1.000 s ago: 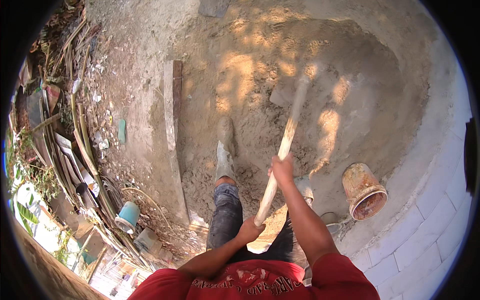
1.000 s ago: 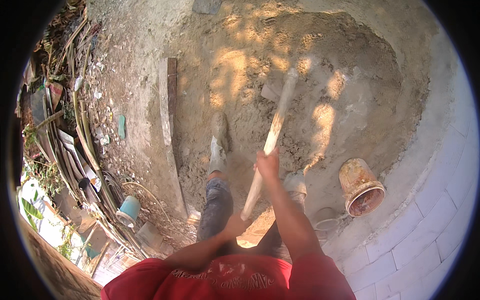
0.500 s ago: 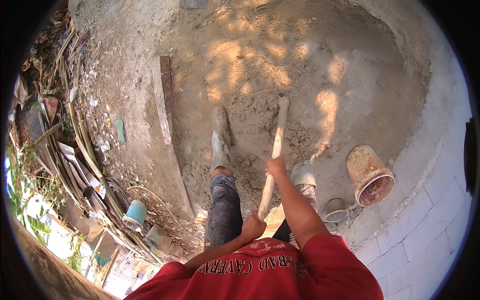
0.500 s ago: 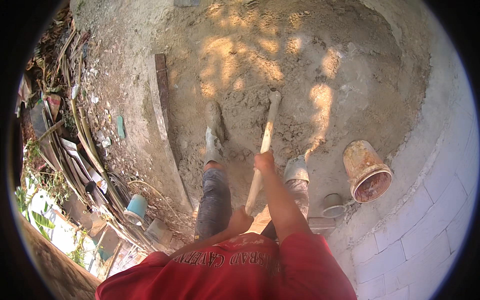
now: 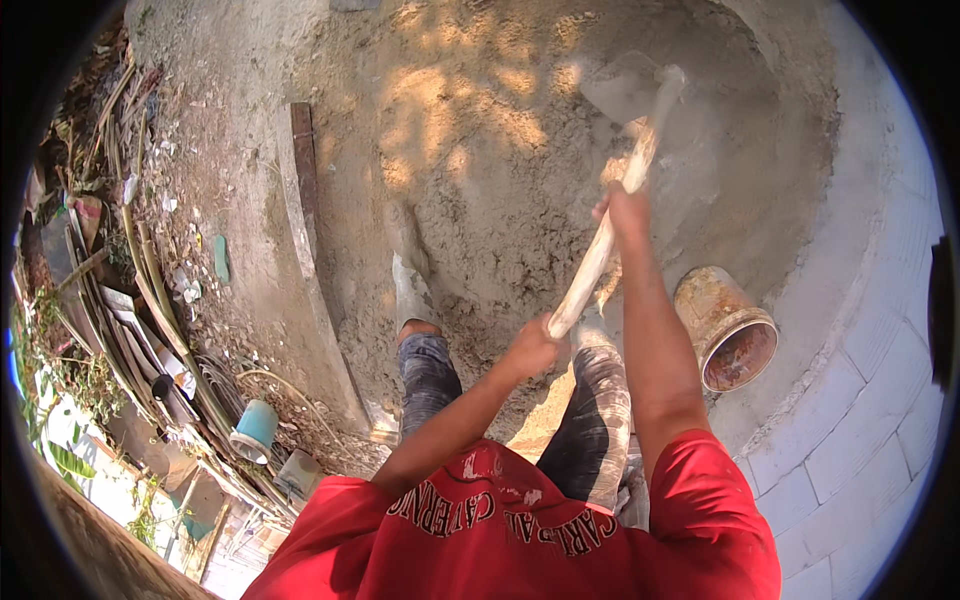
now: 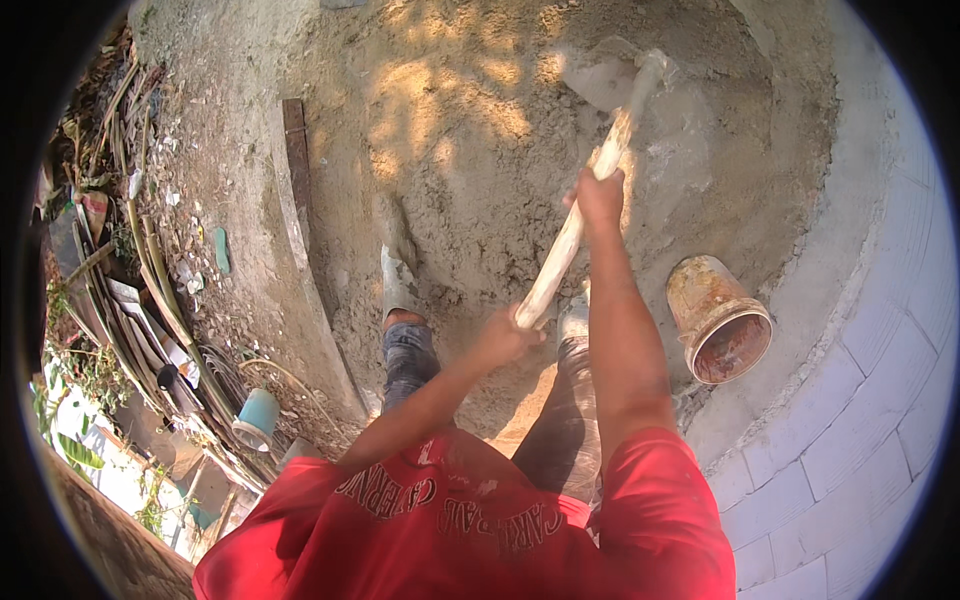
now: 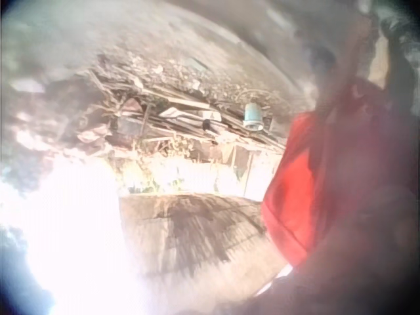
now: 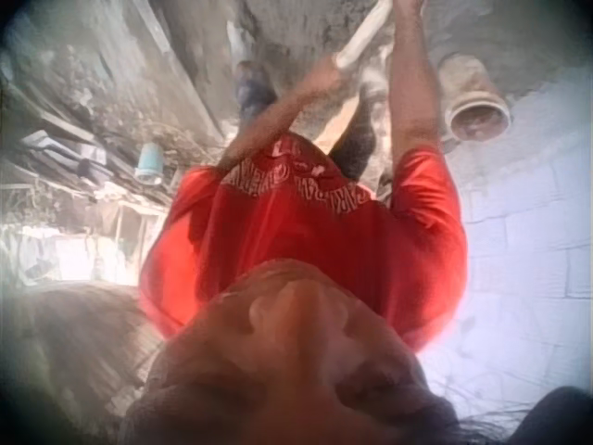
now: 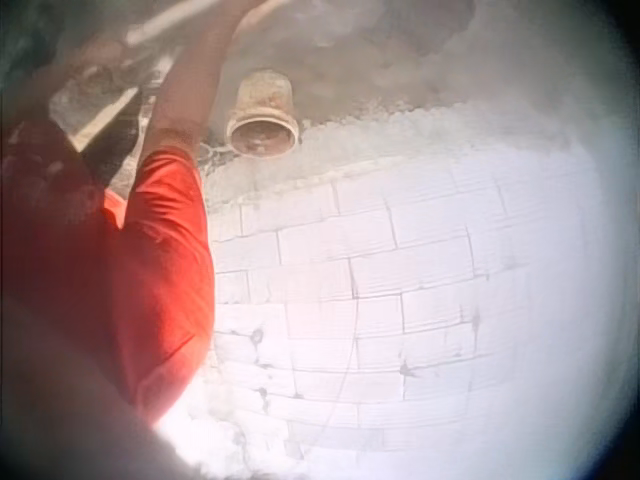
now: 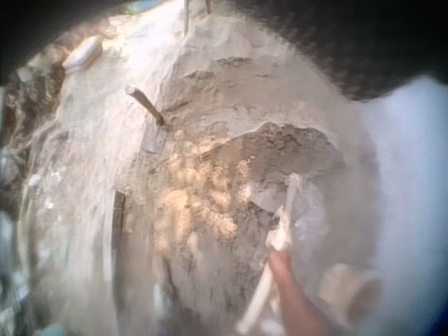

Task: The person mixes dry material with water using a hoe, pouring water from a bucket into a central depression in a pile of sand and cement and repeatedly pulling and pushing the mixture until combined.

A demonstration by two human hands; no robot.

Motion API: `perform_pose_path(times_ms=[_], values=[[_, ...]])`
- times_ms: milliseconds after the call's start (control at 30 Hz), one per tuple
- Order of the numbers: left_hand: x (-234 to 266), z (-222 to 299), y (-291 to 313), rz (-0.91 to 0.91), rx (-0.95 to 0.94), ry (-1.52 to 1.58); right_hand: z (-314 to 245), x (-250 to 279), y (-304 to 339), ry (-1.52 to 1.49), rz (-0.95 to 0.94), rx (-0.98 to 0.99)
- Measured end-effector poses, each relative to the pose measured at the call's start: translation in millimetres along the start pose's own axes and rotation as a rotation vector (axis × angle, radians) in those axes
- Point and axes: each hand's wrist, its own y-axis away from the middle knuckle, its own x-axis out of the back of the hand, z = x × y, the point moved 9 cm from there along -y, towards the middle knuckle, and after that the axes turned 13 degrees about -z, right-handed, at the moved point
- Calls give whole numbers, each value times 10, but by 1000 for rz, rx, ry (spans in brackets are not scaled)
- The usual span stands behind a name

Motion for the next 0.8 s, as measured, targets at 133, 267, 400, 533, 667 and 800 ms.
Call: perform_pose_path(times_ms=[133,267,400,533,667,800], values=[[-244,411,-507,-73,41,248,-131,128,-977,165,-269,-118],[-353,-905,144,-76,166,467,1038,-423,-228,487,-160,-248],[54,-1661,1375,20,329,314,2140,-1007,1011,385,-75,-414],[121,-2181,2295,-121,507,251,2657,-1307,1858,250,-114,-487],[481,-1872,3429,-197,608,-13,2947,-1577,3114,-183,-56,-531],[668,-1710,4006,-216,746,-217,3012,-1778,4075,-491,-42,-664]])
